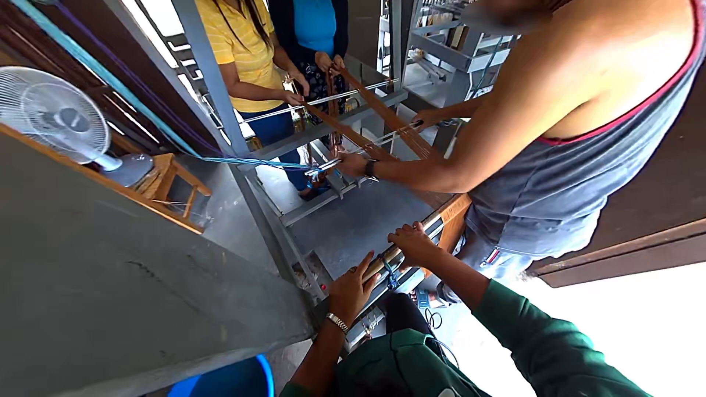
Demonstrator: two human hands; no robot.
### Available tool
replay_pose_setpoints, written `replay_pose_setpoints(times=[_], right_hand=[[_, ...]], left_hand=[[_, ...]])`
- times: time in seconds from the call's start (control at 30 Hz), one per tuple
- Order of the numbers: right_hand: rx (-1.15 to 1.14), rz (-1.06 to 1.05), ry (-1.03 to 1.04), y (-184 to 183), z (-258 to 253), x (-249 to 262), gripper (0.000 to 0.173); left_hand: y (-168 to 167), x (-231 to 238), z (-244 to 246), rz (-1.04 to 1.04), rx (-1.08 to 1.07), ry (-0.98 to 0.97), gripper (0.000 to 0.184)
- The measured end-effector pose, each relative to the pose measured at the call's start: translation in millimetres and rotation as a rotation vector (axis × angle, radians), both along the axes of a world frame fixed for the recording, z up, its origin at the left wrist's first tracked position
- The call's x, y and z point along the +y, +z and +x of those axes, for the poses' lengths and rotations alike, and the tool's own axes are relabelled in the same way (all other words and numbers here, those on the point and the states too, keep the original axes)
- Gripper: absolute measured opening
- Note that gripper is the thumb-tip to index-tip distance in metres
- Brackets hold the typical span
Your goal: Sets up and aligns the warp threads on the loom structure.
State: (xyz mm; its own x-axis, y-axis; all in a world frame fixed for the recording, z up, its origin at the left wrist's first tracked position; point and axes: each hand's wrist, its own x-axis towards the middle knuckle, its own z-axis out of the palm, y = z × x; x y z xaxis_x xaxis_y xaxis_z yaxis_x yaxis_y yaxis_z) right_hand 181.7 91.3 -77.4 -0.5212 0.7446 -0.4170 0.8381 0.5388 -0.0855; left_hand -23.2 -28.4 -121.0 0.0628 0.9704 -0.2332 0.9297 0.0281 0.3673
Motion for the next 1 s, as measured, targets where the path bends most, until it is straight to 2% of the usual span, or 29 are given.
replay_pose_setpoints(times=[0.13, 0.27, 0.43, 1.0], right_hand=[[0.029, 0.041, 0.002, -2.7, 0.8, -0.9, 0.076], [0.031, 0.053, -0.001, -3.5, 2.3, -0.3, 0.073], [0.022, 0.049, -0.009, -5.5, 3.3, -0.4, 0.074], [0.032, 0.066, -0.012, -10.4, 6.0, 5.2, 0.074]], left_hand=[[-14.9, -2.9, -2.4, 0.194, -0.038, -0.052, 0.053], [-11.2, 0.3, -1.6, 0.164, -0.042, -0.074, 0.058], [-15.3, 0.6, 0.7, 0.198, -0.017, -0.058, 0.055], [-8.5, 6.4, 1.8, 0.094, -0.040, -0.046, 0.056]])
